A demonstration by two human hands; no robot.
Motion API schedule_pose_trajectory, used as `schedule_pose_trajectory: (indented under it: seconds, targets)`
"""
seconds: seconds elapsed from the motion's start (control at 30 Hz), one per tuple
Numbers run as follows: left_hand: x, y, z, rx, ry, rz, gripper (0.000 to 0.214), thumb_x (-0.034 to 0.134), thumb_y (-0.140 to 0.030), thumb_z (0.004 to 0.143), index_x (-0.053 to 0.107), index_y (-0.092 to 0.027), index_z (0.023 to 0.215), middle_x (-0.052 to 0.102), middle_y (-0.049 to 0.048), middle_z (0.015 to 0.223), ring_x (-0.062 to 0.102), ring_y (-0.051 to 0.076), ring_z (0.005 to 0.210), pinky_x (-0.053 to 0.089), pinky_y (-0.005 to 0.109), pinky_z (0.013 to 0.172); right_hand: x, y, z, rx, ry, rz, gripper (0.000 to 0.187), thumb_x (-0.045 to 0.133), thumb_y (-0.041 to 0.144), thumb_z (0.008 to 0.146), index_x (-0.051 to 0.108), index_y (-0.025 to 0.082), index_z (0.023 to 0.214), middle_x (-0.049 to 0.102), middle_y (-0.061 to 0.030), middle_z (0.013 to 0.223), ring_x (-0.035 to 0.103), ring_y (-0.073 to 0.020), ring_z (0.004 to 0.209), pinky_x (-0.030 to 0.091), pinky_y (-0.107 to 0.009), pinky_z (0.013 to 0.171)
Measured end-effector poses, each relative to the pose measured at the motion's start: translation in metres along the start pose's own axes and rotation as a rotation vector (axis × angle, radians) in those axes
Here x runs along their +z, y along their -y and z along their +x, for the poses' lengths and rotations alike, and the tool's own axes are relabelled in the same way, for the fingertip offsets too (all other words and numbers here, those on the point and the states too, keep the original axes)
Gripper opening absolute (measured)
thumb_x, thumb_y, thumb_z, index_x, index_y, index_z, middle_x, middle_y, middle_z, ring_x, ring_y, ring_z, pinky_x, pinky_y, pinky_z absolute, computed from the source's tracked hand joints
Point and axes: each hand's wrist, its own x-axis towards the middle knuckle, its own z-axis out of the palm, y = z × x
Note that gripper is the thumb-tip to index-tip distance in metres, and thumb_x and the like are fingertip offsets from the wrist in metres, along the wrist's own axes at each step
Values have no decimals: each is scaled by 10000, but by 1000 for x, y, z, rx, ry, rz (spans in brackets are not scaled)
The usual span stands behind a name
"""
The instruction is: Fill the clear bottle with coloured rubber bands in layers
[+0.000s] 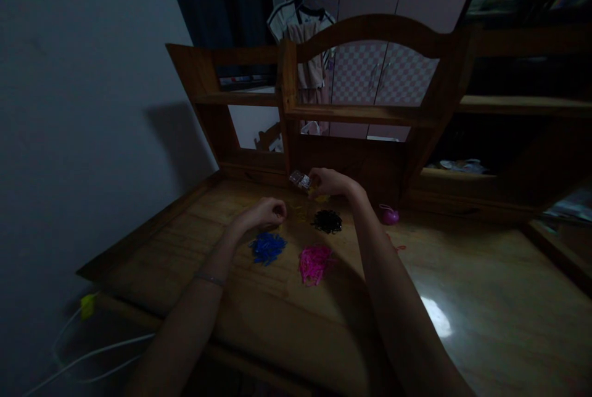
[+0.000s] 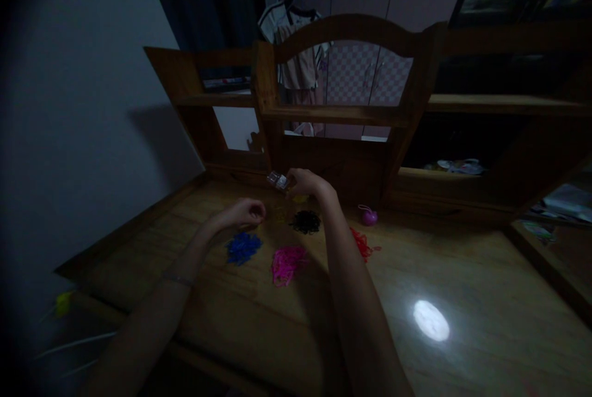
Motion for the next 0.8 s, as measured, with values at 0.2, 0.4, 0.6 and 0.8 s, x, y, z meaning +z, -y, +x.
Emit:
schedule_pose_trajectory:
  seconds: [0.2,0.4,0.6,0.8]
  targets:
    - [-12,-7,2,40,-342,-368,258,704,-348,691,664,-138,834,670,38,797,608,142,719,481,250,681,1,-1,0,-37,39,-48,551,824,185,550,647,183,1071,694,-49,1039,641,-192,912,464,-228,705]
    - [-14,-12,13,92,-721,-617,359,776,-420,644,645,-141,827,663,39,819,615,148,756,518,298,767,0,9,-2,-29,45,-42,530,802,177,568,654,212,1076,698,-29,1017,640,-181,902,457,-218,691]
    - [-7,-20,11,162,-644,-536,335,773,-413,660,663,-147,830,676,46,834,624,159,792,512,304,795,3,13,0,-51,68,-26,524,783,126,561,663,196,1067,707,-33,1015,643,-169,886,451,-204,684]
    - [-10,-23,7,184,-614,-478,301,748,-394,701,661,-151,857,669,43,845,620,154,797,506,284,780,5,16,0,-54,82,-53,511,763,100,548,682,197,1043,718,-39,1000,650,-172,863,443,-204,661]
